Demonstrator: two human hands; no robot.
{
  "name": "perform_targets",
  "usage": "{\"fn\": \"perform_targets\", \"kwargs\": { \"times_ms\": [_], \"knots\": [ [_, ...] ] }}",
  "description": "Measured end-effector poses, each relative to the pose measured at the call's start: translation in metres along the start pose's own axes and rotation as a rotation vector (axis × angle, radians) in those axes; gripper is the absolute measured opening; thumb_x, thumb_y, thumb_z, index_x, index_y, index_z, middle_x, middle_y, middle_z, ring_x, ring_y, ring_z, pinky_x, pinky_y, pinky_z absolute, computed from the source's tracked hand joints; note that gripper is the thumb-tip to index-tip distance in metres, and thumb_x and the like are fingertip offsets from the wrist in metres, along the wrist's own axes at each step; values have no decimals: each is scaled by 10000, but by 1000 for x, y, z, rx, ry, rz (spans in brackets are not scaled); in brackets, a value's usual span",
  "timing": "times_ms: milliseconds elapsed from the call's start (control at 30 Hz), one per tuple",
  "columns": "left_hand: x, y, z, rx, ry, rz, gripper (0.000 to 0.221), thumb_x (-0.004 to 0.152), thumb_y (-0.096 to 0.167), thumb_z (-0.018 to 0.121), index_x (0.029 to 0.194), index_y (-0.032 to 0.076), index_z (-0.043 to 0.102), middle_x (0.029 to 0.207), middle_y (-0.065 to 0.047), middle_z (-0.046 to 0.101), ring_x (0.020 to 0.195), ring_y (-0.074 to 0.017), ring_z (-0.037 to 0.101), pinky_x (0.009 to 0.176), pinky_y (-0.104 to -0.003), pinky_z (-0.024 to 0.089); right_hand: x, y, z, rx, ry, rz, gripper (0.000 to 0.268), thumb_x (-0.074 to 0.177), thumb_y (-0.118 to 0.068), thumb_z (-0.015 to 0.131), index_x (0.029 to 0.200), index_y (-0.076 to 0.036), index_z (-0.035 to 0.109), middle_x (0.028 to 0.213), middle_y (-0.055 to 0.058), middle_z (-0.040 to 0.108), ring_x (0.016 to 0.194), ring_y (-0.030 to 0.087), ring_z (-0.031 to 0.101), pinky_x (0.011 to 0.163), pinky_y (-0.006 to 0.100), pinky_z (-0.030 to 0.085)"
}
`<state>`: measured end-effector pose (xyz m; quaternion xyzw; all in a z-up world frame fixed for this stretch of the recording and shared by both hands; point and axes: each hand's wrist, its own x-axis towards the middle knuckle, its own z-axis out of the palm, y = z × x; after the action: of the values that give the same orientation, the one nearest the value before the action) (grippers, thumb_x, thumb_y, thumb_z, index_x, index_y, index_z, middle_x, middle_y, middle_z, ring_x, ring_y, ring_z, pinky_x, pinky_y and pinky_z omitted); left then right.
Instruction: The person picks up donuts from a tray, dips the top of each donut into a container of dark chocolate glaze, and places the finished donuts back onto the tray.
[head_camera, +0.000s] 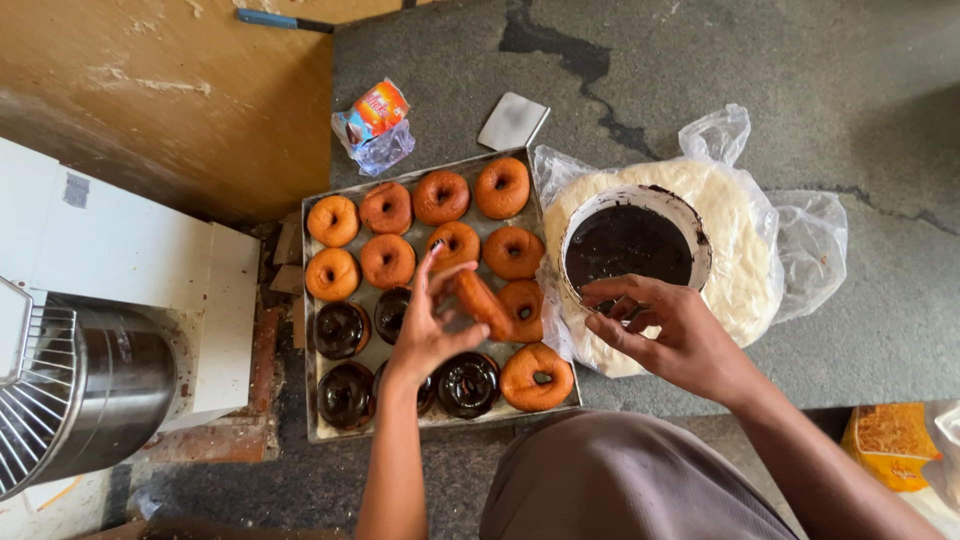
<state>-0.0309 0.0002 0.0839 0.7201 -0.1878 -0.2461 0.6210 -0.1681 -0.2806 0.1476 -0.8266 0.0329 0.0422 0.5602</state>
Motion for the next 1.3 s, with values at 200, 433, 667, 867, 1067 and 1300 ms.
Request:
{"fn": "perform_targets", "kwargs": {
  "times_ms": [200,433,667,867,1067,1300],
  "knots": [
    [-24,40,37,-286,-201,291,1204,724,210,907,1623,80,116,1631,-164,417,1465,-324,493,1189,-478,494,12,-20,5,213,-216,54,951,696,-540,771,1496,-128,463,1502,96,540,1181,253,677,834,430,693],
    [-33,55,81,-185,-162,445,1146,764,74,848,1651,54,123,1672,-172,420,1572,-313,414,1330,-447,338,10,-30,-9,439,-210,101,853,742,-365,851,1472,-71,522,1347,112,637,1088,231,636,951,374,581],
    [-20,56,102,65,-58,749,1236,798,95,905,1693,86,52,1699,-187,408,1656,-325,301,1392,-481,265,11,-21,-33,501,-244,40,800,725,-193,910,1409,-13,537,1234,124,645,1090,231,629,903,406,601],
    [-18,44,104,160,190,597,1133,794,289,905,1617,3,180,1651,-254,384,1528,-349,413,1244,-501,392,36,-31,-73,-196,77,-122,764,642,-248,889,1333,-110,595,1266,89,678,1141,229,715,820,451,646],
    [-27,15,80,52,431,339,919,856,345,809,1545,-3,309,1495,-220,553,1382,-295,564,1063,-455,536,71,3,-51,-827,-60,-135,698,592,-237,974,1228,-131,707,1302,109,622,1161,286,607,989,459,554],
    [-45,2,73,-83,656,292,627,911,209,745,1421,-12,455,1291,-183,686,1201,-241,676,913,-359,581,84,46,-28,-1030,-111,-137,751,557,-308,976,1242,-165,704,1166,80,656,1089,273,622,1015,465,516]
  ]
}}
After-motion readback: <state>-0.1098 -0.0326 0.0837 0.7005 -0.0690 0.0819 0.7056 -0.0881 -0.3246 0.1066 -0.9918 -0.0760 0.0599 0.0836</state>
